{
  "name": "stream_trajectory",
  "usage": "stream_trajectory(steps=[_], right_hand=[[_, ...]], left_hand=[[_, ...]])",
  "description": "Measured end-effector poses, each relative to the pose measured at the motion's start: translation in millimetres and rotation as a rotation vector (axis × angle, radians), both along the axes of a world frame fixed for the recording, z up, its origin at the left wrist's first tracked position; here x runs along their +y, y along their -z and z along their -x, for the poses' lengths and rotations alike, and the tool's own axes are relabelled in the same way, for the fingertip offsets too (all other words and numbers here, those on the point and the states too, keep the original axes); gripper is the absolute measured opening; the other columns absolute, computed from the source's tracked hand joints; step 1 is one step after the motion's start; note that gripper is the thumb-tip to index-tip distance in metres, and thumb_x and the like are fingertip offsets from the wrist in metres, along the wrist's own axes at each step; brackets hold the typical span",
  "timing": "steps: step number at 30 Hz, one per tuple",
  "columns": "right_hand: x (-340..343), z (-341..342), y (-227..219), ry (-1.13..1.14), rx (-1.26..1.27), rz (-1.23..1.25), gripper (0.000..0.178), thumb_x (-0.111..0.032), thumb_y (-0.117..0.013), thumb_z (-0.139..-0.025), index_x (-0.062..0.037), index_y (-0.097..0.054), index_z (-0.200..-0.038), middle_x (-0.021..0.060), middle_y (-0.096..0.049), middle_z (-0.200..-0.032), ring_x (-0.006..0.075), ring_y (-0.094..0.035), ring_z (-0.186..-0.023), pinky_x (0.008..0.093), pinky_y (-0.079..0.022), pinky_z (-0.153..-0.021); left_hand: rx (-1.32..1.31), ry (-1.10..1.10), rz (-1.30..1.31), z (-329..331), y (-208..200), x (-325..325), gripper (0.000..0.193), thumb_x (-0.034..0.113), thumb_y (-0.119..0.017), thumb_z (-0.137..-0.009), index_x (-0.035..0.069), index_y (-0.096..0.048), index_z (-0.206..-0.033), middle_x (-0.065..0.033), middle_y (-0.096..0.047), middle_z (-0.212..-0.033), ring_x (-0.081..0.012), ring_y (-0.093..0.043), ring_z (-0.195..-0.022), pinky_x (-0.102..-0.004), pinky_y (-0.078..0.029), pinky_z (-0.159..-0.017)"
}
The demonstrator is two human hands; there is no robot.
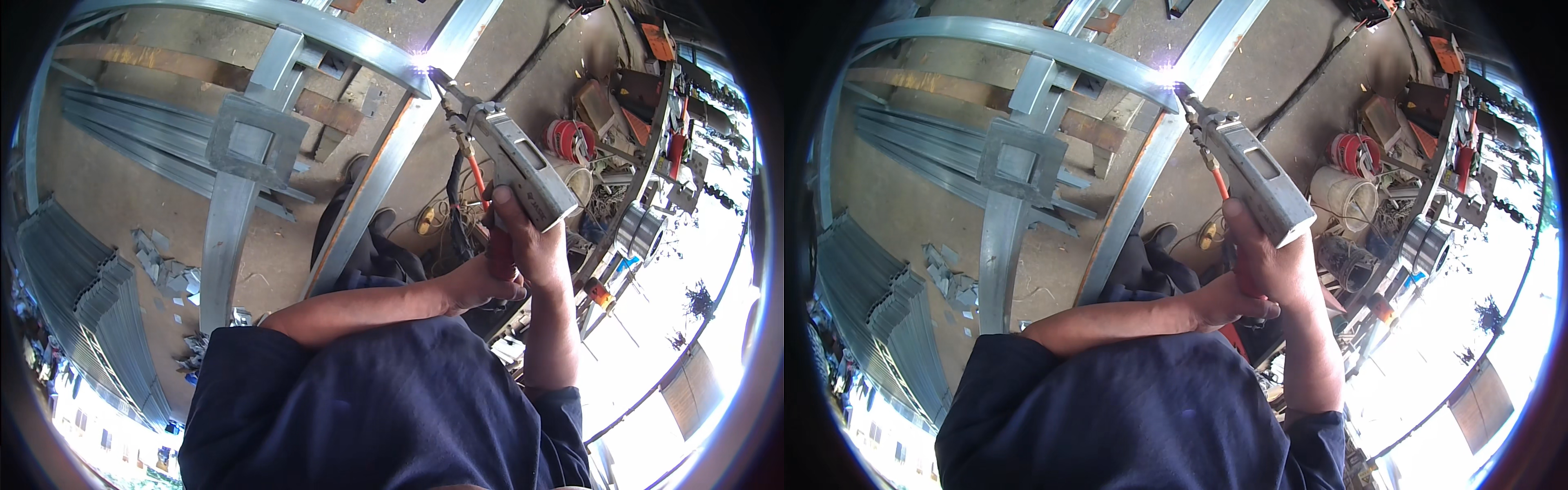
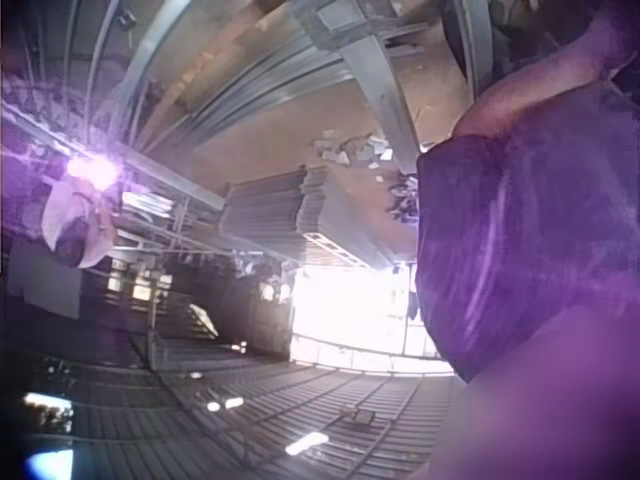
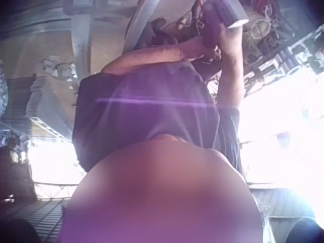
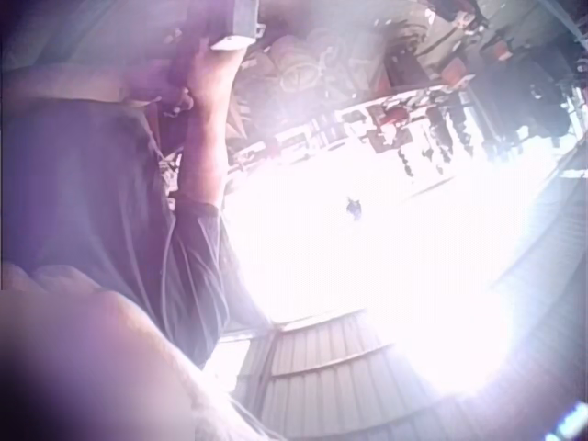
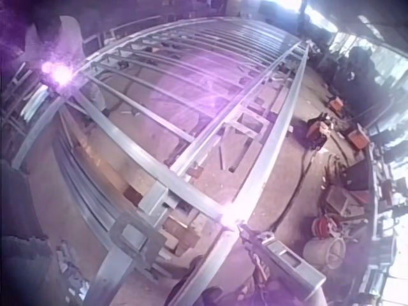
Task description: The person uses a handheld welding torch to join metal bars on a large curved metal frame. They move along the frame, applying welds at multiple joints while holding the structure steady with the other hand.
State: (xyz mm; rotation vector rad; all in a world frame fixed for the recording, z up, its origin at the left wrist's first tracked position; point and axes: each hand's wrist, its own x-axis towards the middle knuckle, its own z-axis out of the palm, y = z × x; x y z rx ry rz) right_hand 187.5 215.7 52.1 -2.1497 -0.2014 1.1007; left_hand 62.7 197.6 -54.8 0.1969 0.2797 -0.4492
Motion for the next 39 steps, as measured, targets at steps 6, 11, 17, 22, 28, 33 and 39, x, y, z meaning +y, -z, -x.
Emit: stream_trajectory(steps=[6, 11, 17, 22, 28, 33, 39], right_hand=[[-2.6, 2.2, 2.8, 0.009, -0.012, -0.031, 0.035, -0.027, -0.076, -0.095, 0.0000, -0.066, -0.115, 0.0027, -0.069, -0.091, 0.0110, -0.063, -0.084, 0.0304, -0.053, -0.072], [-0.2, 3.6, 5.7, 0.000, -0.024, -0.049, 0.035, -0.026, -0.076, -0.095, 0.0001, -0.066, -0.115, 0.0036, -0.070, -0.091, 0.0117, -0.064, -0.084, 0.0308, -0.053, -0.072], [-3.4, 7.3, 7.0, 0.014, -0.054, -0.072, 0.030, -0.030, -0.073, -0.098, -0.0010, -0.070, -0.107, 0.0035, -0.069, -0.082, 0.0108, -0.064, -0.070, 0.0270, -0.052, -0.063], [-4.4, 8.8, 6.6, 0.006, -0.074, -0.083, 0.034, -0.033, -0.074, -0.097, -0.0015, -0.069, -0.107, 0.0034, -0.069, -0.082, 0.0104, -0.064, -0.069, 0.0260, -0.052, -0.062], [-7.7, 9.1, 5.2, 0.019, -0.042, -0.056, 0.035, -0.032, -0.075, -0.096, -0.0010, -0.068, -0.111, 0.0030, -0.068, -0.086, 0.0100, -0.063, -0.074, 0.0273, -0.052, -0.064], [-7.5, 10.0, 2.6, 0.039, 0.005, -0.038, 0.036, -0.024, -0.075, -0.096, 0.0004, -0.064, -0.120, 0.0038, -0.069, -0.095, 0.0107, -0.063, -0.085, 0.0298, -0.053, -0.073], [-10.0, 10.4, 2.3, 0.035, 0.006, -0.031, 0.037, -0.025, -0.075, -0.095, 0.0003, -0.064, -0.120, 0.0039, -0.070, -0.095, 0.0111, -0.063, -0.084, 0.0300, -0.053, -0.072]], left_hand=[[0.027, -0.077, -0.007, 1.0, -6.3, 2.6, 0.043, 0.019, -0.088, -0.083, 0.008, -0.064, -0.117, 0.0027, -0.066, -0.098, -0.0072, -0.059, -0.092, -0.0283, -0.047, -0.082], [0.031, -0.075, 0.026, 1.9, -3.4, 6.6, 0.040, 0.013, -0.087, -0.082, 0.008, -0.064, -0.115, 0.0035, -0.066, -0.095, -0.0067, -0.060, -0.087, -0.0272, -0.048, -0.079], [0.041, -0.121, -0.006, 1.4, -5.3, -0.6, 0.038, 0.010, -0.084, -0.083, 0.007, -0.064, -0.115, 0.0023, -0.066, -0.095, -0.0068, -0.061, -0.087, -0.0273, -0.049, -0.079], [0.024, -0.071, 0.026, 3.6, -4.9, 2.3, 0.037, 0.009, -0.083, -0.083, 0.008, -0.065, -0.115, 0.0018, -0.066, -0.098, -0.0066, -0.060, -0.089, -0.0271, -0.049, -0.079], [0.005, -0.071, 0.024, 5.0, -2.8, -0.7, 0.036, 0.009, -0.083, -0.084, 0.008, -0.065, -0.115, 0.0020, -0.066, -0.096, -0.0066, -0.060, -0.088, -0.0271, -0.049, -0.078], [0.005, -0.061, 0.017, 6.1, -5.7, 0.4, 0.032, 0.009, -0.081, -0.084, 0.008, -0.065, -0.111, 0.0019, -0.065, -0.095, -0.0071, -0.060, -0.086, -0.0275, -0.048, -0.077], [0.004, -0.050, -0.006, 5.9, -12.0, 3.4, 0.023, 0.010, -0.077, -0.085, 0.008, -0.064, -0.103, 0.0026, -0.063, -0.091, -0.0079, -0.058, -0.086, -0.0282, -0.047, -0.078]])
